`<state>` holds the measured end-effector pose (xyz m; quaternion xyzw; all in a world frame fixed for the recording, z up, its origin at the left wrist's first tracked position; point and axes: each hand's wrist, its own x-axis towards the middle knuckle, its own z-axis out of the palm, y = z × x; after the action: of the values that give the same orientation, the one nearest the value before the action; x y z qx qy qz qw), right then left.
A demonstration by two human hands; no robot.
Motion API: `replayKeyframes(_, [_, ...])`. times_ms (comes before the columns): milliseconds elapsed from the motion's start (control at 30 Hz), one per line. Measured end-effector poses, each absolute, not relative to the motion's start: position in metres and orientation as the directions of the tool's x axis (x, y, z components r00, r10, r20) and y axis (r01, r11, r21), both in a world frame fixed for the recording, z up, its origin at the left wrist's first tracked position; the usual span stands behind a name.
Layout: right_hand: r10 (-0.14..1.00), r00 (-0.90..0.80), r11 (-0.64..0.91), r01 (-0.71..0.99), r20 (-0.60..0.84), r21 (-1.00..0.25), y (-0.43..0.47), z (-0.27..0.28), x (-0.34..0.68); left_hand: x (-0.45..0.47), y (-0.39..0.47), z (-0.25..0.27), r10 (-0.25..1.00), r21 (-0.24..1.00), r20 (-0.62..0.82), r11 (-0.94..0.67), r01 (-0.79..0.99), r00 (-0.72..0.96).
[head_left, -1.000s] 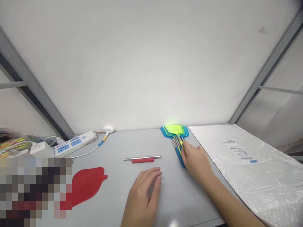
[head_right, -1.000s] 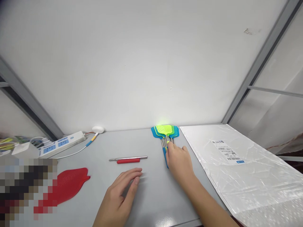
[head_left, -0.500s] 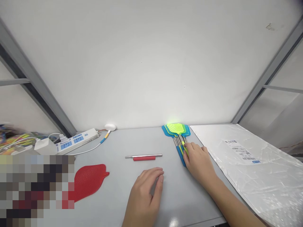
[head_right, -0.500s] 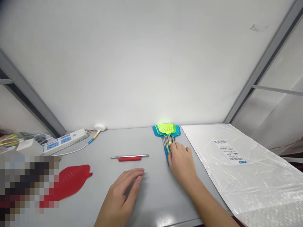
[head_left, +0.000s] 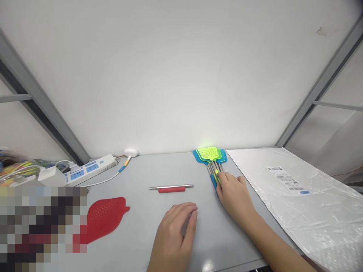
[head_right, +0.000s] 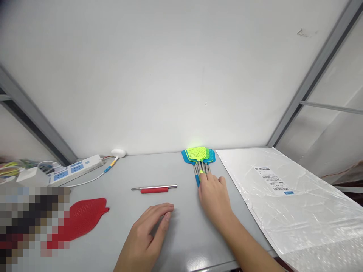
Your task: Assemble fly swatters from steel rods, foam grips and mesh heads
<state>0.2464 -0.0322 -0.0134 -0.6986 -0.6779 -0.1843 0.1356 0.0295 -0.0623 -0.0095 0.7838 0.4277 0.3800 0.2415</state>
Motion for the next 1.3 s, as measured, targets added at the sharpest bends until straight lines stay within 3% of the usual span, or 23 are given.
replayKeyframes(433, [0.892, 0.003, -0.015, 1.0, 0.452, 0.022, -0.033, -0.014, 0.25, 0.03, -0.063, -0.009, 0.849, 0.697, 0.376, -0.524, 0.49, 0.371])
replayKeyframes(667, [0.88, 0.012, -0.049, 0.997, 0.476, 0.065, -0.038, -0.014, 0.254, 0.031, -0.063, -0.008, 0.844, 0.691, 0.386, -0.532, 0.489, 0.372])
replayKeyframes(933, [0.854, -0.012, 0.027, 0.999, 0.52, -0.021, -0.039, -0.014, 0.254, 0.031, -0.064, -0.005, 0.842, 0.689, 0.395, -0.536, 0.488, 0.367])
replayKeyframes(1133, [0.756, -0.067, 0.2, 0.971, 0.651, -0.132, -0.044, -0.009, 0.249, 0.029, -0.062, -0.007, 0.833, 0.672, 0.41, -0.552, 0.494, 0.372])
replayKeyframes(1300, [0.717, -0.27, 0.416, 0.906, 0.642, -0.084, -0.054, -0.003, 0.225, 0.001, -0.052, -0.003, 0.869, 0.605, 0.393, -0.491, 0.626, 0.301])
